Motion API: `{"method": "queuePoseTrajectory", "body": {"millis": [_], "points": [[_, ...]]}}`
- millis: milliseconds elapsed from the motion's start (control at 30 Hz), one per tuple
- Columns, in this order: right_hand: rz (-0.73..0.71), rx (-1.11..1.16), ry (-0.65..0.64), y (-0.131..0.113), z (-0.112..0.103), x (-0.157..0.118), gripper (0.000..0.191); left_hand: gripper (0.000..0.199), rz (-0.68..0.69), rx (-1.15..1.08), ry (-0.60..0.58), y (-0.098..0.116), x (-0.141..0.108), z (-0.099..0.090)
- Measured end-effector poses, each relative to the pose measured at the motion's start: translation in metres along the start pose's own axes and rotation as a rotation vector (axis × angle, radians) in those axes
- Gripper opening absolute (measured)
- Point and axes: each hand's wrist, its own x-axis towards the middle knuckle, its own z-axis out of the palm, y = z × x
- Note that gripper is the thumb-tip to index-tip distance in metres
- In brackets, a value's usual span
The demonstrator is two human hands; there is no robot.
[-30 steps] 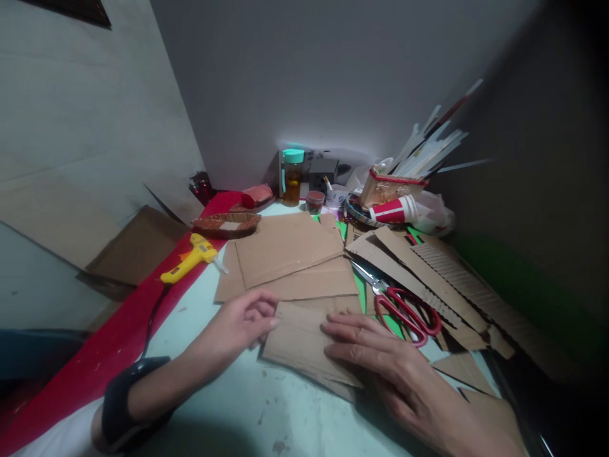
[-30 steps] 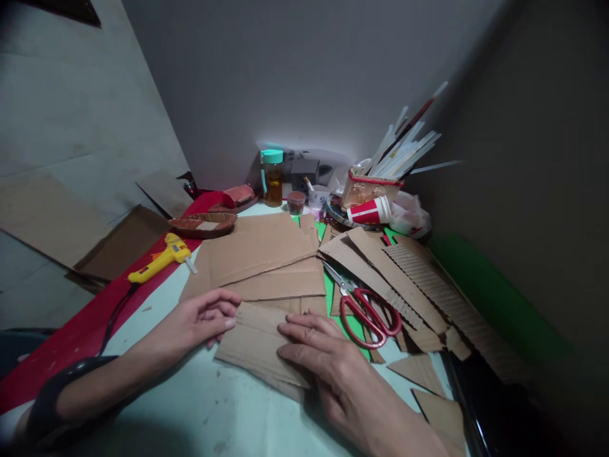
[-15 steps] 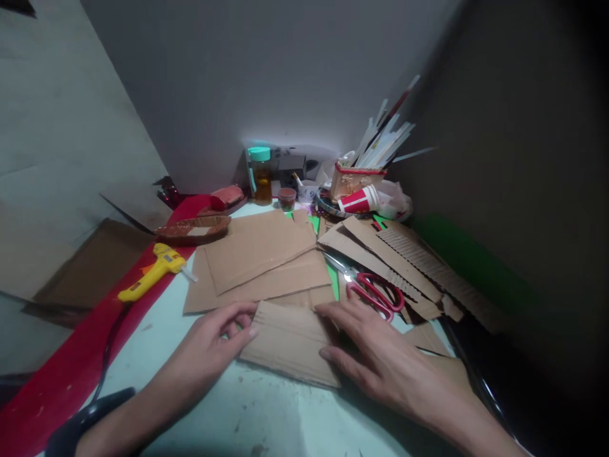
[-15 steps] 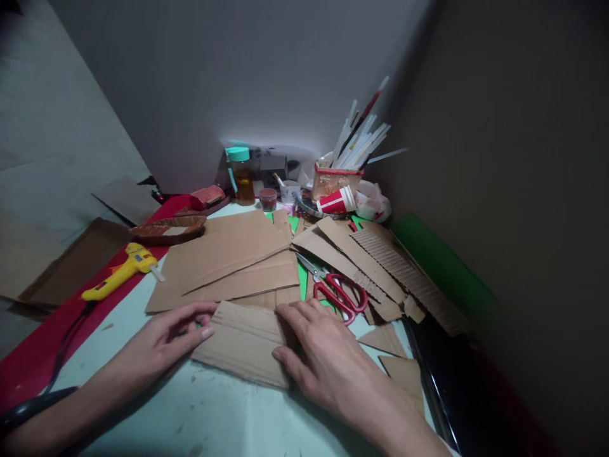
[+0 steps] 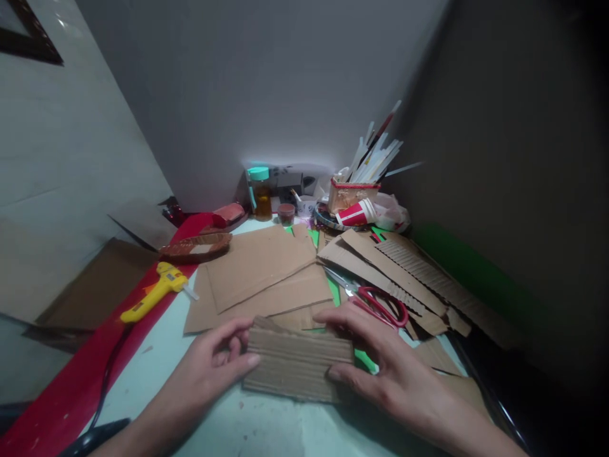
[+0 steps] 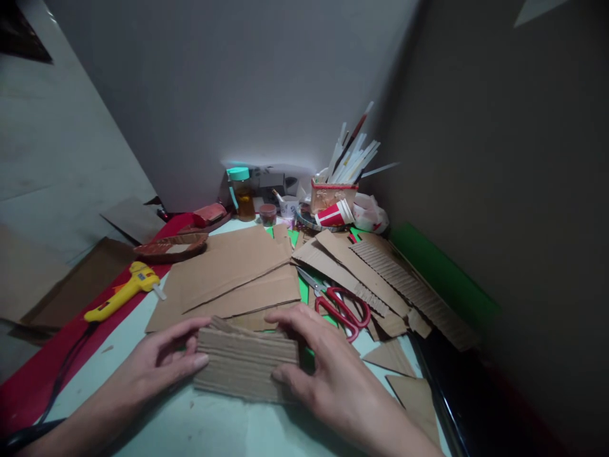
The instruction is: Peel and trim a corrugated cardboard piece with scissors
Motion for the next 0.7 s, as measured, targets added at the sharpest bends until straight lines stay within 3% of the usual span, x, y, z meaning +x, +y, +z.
{"method": "queuePoseTrajectory", "body": {"millis": [133,367,533,700], "points": [[0.034,0.129,0.071,-0.003,0.002,0.002,0.038,0.034,0.028,-0.106,-0.002,-0.001,-0.001,-0.002],[0.088,0.325,0.194,-0.003,0.007,0.0,0.046,0.014,0.195,-0.147,0.105,0.005,-0.008,0.0],[0.019,0.226,0.177,0.008,0.004,0.002,0.039,0.008,0.313,-0.169,0.152,0.011,-0.013,0.001],[-0.079,0.242,0.297,0.013,0.012,-0.002,0.038,0.008,0.422,-0.187,0.22,0.004,-0.016,0.001]]}}
